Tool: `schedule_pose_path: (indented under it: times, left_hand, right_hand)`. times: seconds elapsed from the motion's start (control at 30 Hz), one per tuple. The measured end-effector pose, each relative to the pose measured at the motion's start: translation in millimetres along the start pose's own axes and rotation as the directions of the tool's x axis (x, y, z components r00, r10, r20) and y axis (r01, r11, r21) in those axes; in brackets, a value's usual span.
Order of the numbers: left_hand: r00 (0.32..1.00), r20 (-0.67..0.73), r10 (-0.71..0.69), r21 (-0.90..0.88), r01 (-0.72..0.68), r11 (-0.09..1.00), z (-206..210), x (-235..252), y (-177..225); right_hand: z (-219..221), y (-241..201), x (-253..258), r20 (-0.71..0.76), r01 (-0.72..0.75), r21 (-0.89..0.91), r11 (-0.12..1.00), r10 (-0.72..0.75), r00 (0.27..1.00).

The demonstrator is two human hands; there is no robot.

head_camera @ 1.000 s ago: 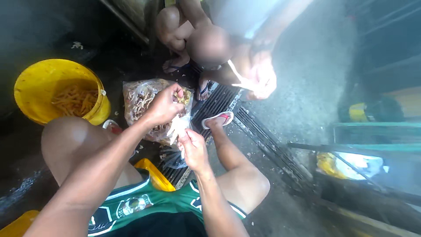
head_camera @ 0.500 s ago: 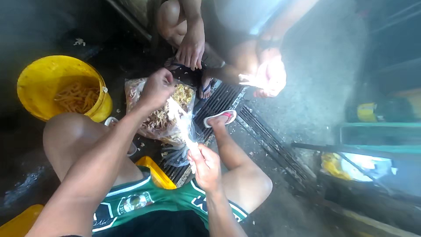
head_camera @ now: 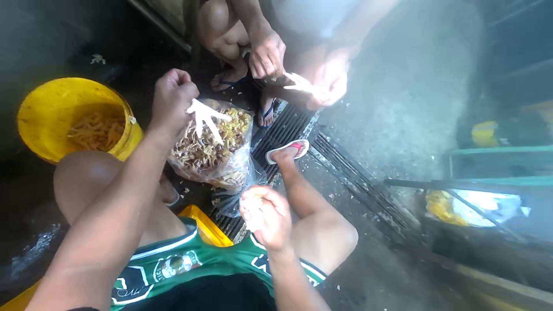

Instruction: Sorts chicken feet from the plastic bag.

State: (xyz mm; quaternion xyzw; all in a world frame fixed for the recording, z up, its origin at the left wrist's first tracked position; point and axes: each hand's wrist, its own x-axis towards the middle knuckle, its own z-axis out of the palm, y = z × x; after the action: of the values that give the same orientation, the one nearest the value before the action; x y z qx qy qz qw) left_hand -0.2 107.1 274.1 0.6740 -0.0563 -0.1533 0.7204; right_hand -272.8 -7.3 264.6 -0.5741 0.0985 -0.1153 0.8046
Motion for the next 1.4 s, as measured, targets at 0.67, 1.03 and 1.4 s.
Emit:
schedule_pose_path:
  times: [0.67, 1.03, 1.4]
  left_hand:
    - [0.989, 0.136, -0.056, 0.179, 0.031, 0.983, 26, -28, -11]
    - [0.927, -0.367, 0.074, 0.104, -0.038, 0.994, -48, 41, 5]
    - [0.922, -0.386, -0.020, 0.833, 0.357, 0.421, -198, -22, 38]
  right_hand:
    - [51, 31, 73, -0.053, -0.110, 0.413, 0.904, 0.144, 0.988]
    - [20, 11, 0, 0.153, 0.020, 0.118, 0.993, -0.038, 0.987]
    - [-109, 57, -26, -0.185, -0.228, 0.123, 0.966, 0.248, 0.951]
